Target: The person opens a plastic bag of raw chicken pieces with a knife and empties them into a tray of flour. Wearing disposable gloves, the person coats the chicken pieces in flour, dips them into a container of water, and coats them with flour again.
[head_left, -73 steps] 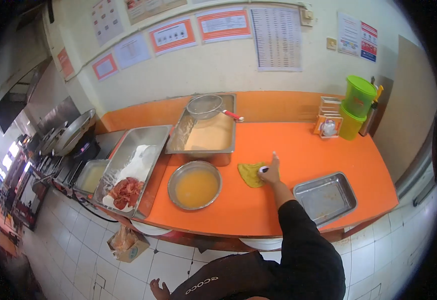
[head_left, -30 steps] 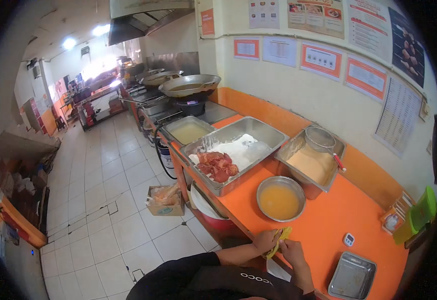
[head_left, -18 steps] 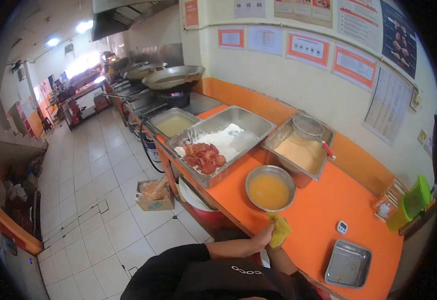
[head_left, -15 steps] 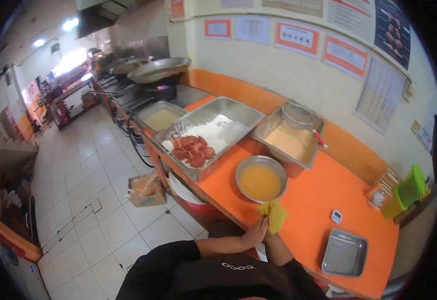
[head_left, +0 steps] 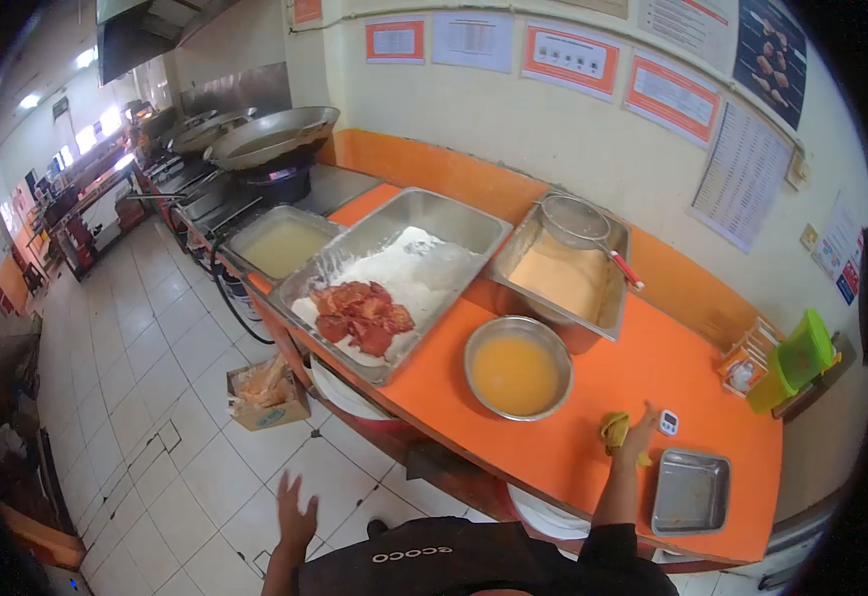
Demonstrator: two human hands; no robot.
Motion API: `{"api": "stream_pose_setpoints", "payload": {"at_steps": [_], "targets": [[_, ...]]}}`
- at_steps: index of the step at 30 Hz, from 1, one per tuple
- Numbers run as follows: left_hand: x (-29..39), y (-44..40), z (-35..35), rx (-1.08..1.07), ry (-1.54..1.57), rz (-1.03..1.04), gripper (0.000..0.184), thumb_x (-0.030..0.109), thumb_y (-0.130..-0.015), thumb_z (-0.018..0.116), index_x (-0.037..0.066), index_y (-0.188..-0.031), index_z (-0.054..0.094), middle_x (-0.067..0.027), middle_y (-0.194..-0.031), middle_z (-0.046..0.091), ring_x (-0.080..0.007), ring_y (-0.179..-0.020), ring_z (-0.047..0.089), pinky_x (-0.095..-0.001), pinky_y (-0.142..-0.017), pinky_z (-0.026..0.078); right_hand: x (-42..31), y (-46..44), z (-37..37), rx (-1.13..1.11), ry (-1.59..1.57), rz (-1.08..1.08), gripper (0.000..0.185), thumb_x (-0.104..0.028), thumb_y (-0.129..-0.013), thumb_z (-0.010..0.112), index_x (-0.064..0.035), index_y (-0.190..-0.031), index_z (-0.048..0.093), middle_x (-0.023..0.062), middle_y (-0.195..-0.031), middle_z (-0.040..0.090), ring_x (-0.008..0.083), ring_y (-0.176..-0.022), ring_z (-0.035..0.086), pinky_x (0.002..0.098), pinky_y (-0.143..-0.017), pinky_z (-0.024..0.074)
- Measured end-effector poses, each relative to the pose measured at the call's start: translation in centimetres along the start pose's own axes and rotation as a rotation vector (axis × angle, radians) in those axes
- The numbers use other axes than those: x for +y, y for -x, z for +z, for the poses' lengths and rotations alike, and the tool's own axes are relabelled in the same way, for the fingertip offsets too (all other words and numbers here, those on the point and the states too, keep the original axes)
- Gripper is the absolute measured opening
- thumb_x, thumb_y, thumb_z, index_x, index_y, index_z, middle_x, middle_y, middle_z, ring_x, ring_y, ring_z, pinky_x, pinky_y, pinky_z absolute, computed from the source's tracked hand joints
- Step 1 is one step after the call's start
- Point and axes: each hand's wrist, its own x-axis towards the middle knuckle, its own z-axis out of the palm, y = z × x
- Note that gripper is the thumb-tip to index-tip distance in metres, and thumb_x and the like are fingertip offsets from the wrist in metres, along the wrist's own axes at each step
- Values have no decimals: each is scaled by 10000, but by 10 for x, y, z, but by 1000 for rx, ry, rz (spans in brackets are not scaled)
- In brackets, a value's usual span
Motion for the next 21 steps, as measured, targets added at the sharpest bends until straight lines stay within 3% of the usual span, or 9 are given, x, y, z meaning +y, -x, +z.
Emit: {"api": "stream_pose_setpoints", "payload": {"at_steps": [2,5,8,11,13,16,19,21], "targets": [[-32,21,-32,110,-115,-94,499,73,-727,614,-14,-1185,438,-251,-1333,289,-400,-1239,273,-452,-1005,252,-47,39,23,345,1038,-657,556,-348,-760,613,-15,-1168,438,237,-1223,416,349,-1125,427,432,-876,385],[-65,27,-62,291,-114,-189,502,75,-729,616,-12,-1189,434,-240,-1340,283,-392,-1245,267,-453,-1004,256,-77,49,85,163,555,-852,561,-260,-718,668,-37,-1179,439,256,-1245,375,382,-1200,311,468,-946,298],[-85,-6,-73,363,-106,-152,487,70,-724,613,-10,-1175,448,-233,-1341,284,-392,-1243,268,-457,-1003,255,-128,81,169,-105,388,-900,465,-189,-716,664,-53,-1123,484,225,-1227,408,376,-1159,362,450,-945,312],[-78,-64,-80,302,-178,-41,479,70,-717,614,-7,-1165,459,-234,-1340,288,-401,-1240,268,-463,-1004,249,-162,107,243,-398,268,-963,362,-121,-698,663,-58,-1030,534,178,-1196,446,361,-1129,393,430,-945,323],[-71,-104,-80,282,-168,112,488,81,-710,619,-1,-1165,462,-240,-1333,297,-415,-1233,273,-471,-1000,249,-179,113,289,-525,314,-1079,290,-47,-680,631,-44,-962,564,162,-1139,495,338,-1069,459,406,-898,375],[-49,-165,-81,245,-167,271,488,100,-714,616,28,-1173,466,-245,-1327,304,-426,-1219,292,-481,-990,254,-176,89,366,-687,307,-1028,215,-12,-680,576,-35,-892,604,152,-1029,563,297,-991,528,393,-846,418],[-28,-228,-87,233,-166,442,484,120,-722,614,46,-1178,468,-244,-1331,296,-431,-1211,304,-489,-984,258,-170,50,447,-849,657,-766,199,-65,-729,531,-46,-902,628,173,-1039,580,316,-967,552,406,-816,444],[-21,-263,-88,235,-206,485,474,139,-726,617,50,-1170,477,-245,-1327,306,-436,-1208,308,-492,-978,264,-118,13,515,-957,1144,-709,214,-136,-758,515,-64,-917,639,177,-1052,578,319,-986,546,395,-825,440]]}}
